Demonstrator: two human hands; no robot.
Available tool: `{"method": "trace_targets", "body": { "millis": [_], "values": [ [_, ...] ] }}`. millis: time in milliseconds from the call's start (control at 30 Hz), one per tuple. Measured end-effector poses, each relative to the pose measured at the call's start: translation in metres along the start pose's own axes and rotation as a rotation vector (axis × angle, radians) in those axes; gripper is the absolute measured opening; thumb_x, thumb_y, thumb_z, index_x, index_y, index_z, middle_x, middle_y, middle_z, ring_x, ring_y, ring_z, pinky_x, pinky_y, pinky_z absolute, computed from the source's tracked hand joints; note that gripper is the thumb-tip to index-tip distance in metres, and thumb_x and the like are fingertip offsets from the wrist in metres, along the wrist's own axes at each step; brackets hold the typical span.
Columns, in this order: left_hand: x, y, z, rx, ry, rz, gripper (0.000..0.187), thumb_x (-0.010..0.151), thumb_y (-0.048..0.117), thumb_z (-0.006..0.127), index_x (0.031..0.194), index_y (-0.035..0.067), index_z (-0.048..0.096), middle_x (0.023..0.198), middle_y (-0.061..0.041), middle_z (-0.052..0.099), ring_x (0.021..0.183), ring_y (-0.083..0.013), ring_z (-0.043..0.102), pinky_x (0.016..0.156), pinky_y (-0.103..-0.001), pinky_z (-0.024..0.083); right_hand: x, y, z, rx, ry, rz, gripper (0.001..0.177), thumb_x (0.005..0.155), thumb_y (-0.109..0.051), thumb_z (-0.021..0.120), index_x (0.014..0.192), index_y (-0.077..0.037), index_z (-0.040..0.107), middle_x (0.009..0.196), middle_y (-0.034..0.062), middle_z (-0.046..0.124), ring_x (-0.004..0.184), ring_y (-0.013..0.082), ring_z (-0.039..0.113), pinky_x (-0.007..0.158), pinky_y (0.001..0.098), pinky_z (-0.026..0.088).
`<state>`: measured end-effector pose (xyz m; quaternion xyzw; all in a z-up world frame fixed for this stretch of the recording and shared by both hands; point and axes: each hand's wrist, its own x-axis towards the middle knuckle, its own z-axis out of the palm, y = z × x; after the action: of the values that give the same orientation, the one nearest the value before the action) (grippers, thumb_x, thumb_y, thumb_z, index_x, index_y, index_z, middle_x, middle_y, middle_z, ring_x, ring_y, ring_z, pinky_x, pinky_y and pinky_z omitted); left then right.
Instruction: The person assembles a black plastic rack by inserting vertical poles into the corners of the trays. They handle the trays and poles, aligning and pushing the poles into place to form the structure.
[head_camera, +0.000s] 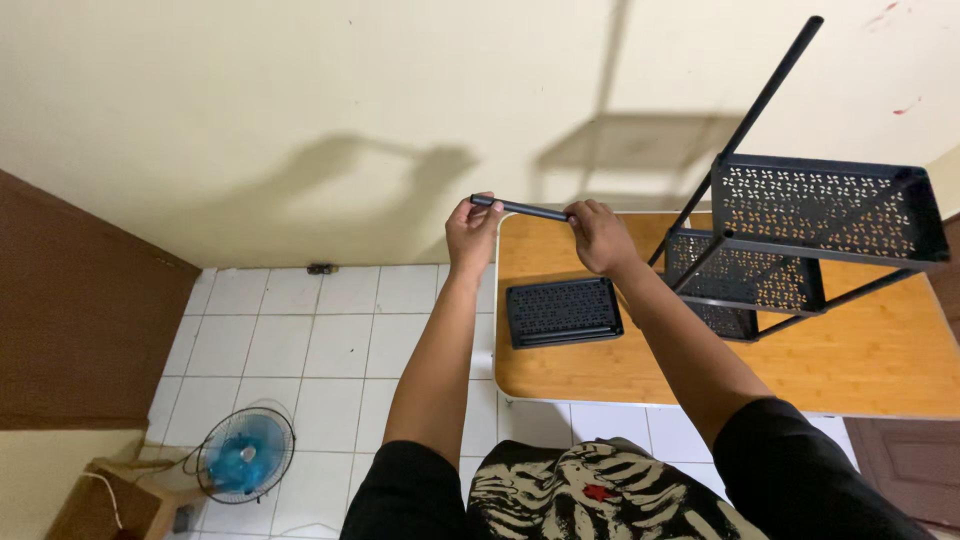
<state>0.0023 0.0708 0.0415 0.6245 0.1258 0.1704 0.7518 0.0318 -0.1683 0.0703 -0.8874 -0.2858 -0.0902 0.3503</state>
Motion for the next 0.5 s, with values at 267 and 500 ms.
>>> {"method": "trace_targets", "body": {
  "millis": [267, 500],
  "values": [
    [0.000, 0.026, 0.024, -0.036, -0.156, -0.025, 0.031, 0.100, 0.022, 0.064, 0.127, 0.006, 0.060, 0.112, -0.004, 0.074, 0.093, -0.0167, 0.075, 0.070, -0.026, 0.055, -0.012, -0.022, -0.010, -0.082, 0.059, 0.105, 0.022, 0.103, -0.020, 0.048, 0.115, -0.008, 0.063, 0.110, 0.0139, 0.065, 0.110, 0.0387, 0.058, 0.091, 0.0531, 0.044],
    [-0.006, 0.026, 0.056, -0.034, -0.308, 0.013, 0.036, 0.101, 0.024, 0.062, 0.131, 0.005, 0.055, 0.121, -0.010, 0.074, 0.099, -0.0221, 0.077, 0.070, -0.027, 0.055, -0.027, -0.031, -0.029, -0.133, 0.115, 0.176, 0.022, 0.100, -0.020, 0.051, 0.114, -0.010, 0.064, 0.112, 0.0136, 0.066, 0.112, 0.0374, 0.059, 0.091, 0.0537, 0.043]
  ]
}}
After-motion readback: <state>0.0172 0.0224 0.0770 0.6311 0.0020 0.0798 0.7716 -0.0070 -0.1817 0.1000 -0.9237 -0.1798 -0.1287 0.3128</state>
